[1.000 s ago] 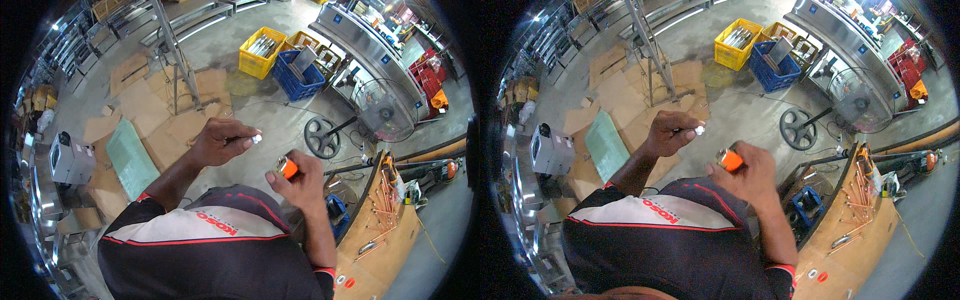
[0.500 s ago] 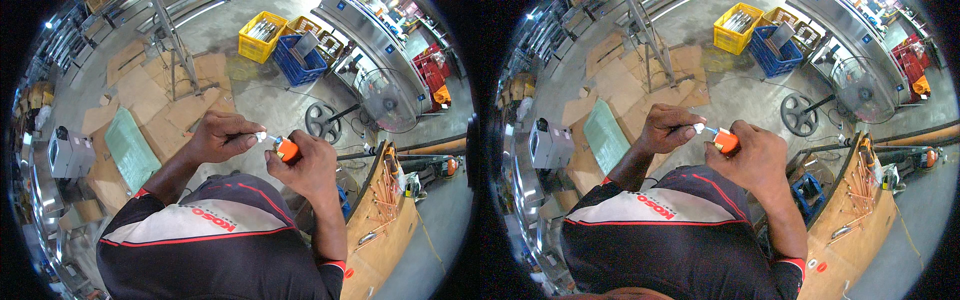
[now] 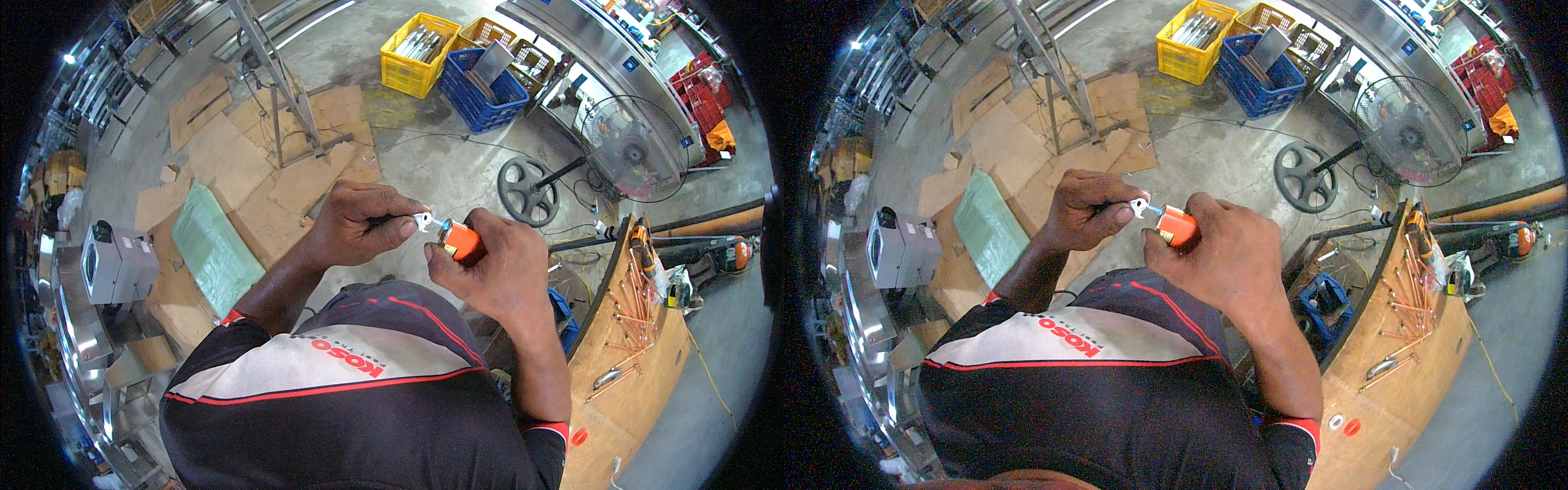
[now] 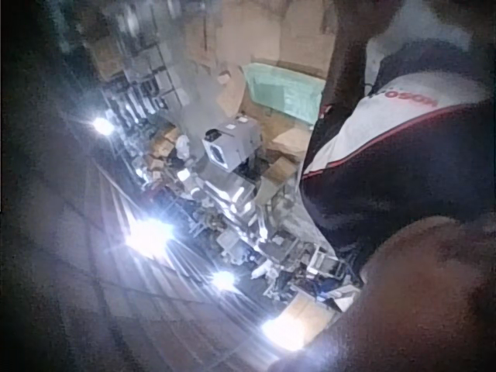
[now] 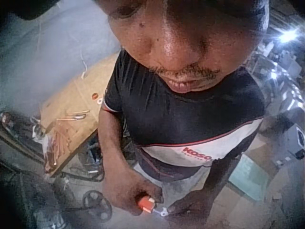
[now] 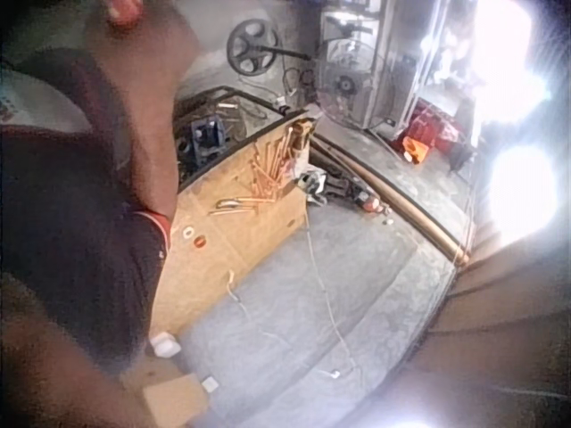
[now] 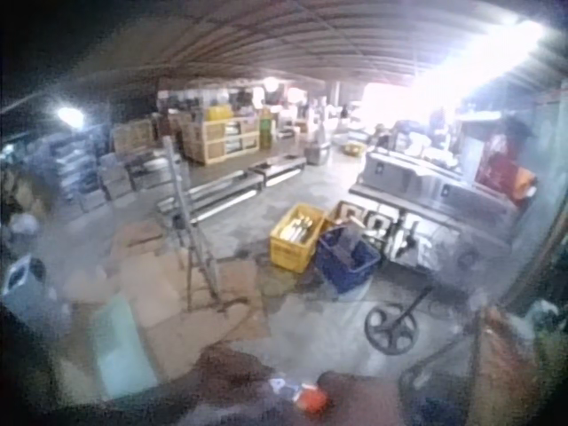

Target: The person repeatedly picks up copper pipes from a workbench, wraps white tape around one end of each pipe, and places the finished pipe back on the table. The person also briefly applies glue to a pipe end before taping.

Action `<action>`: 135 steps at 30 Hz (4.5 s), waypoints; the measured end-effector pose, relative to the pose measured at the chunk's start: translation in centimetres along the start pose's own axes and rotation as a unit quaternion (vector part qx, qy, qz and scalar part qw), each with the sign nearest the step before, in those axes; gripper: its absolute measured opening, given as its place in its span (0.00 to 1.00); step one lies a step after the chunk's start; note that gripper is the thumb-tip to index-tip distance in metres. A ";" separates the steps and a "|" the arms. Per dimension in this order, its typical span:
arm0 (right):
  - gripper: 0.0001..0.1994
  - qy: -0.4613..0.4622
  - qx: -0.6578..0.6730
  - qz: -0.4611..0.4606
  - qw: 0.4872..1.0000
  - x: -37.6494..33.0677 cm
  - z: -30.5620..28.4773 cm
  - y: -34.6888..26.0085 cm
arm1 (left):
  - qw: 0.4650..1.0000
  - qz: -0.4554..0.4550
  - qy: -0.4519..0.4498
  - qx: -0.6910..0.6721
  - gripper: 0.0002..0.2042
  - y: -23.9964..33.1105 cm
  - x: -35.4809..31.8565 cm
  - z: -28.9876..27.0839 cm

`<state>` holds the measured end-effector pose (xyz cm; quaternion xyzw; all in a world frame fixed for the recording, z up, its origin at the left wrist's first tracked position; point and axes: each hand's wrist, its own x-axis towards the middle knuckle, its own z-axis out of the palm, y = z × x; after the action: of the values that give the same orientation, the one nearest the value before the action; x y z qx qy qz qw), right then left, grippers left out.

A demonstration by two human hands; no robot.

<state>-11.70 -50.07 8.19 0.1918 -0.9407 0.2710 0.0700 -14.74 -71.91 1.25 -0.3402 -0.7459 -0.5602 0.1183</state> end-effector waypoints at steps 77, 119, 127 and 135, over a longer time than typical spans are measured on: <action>0.26 0.302 -0.057 0.503 0.808 -30.5 7.2 20.8 | 0.777 -0.460 -0.292 -0.316 0.15 -3.8 3.1 14.0; 0.12 0.698 0.486 0.487 0.200 -53.8 25.5 23.5 | 0.807 -0.157 -0.560 -0.099 0.20 8.8 5.9 48.2; 0.15 0.560 0.625 0.471 0.270 -56.0 21.9 19.4 | 0.798 -0.100 -0.592 -0.057 0.12 8.7 5.8 49.6; 0.24 0.314 0.387 0.714 0.492 -60.4 26.1 21.6 | 0.782 -0.040 -0.619 -0.054 0.16 12.4 5.5 51.5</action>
<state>34.31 -27.73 -38.50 -0.6354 -0.4731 0.6072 0.0622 -0.30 -20.95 -4.01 -0.5893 -0.6403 -0.2730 -0.4102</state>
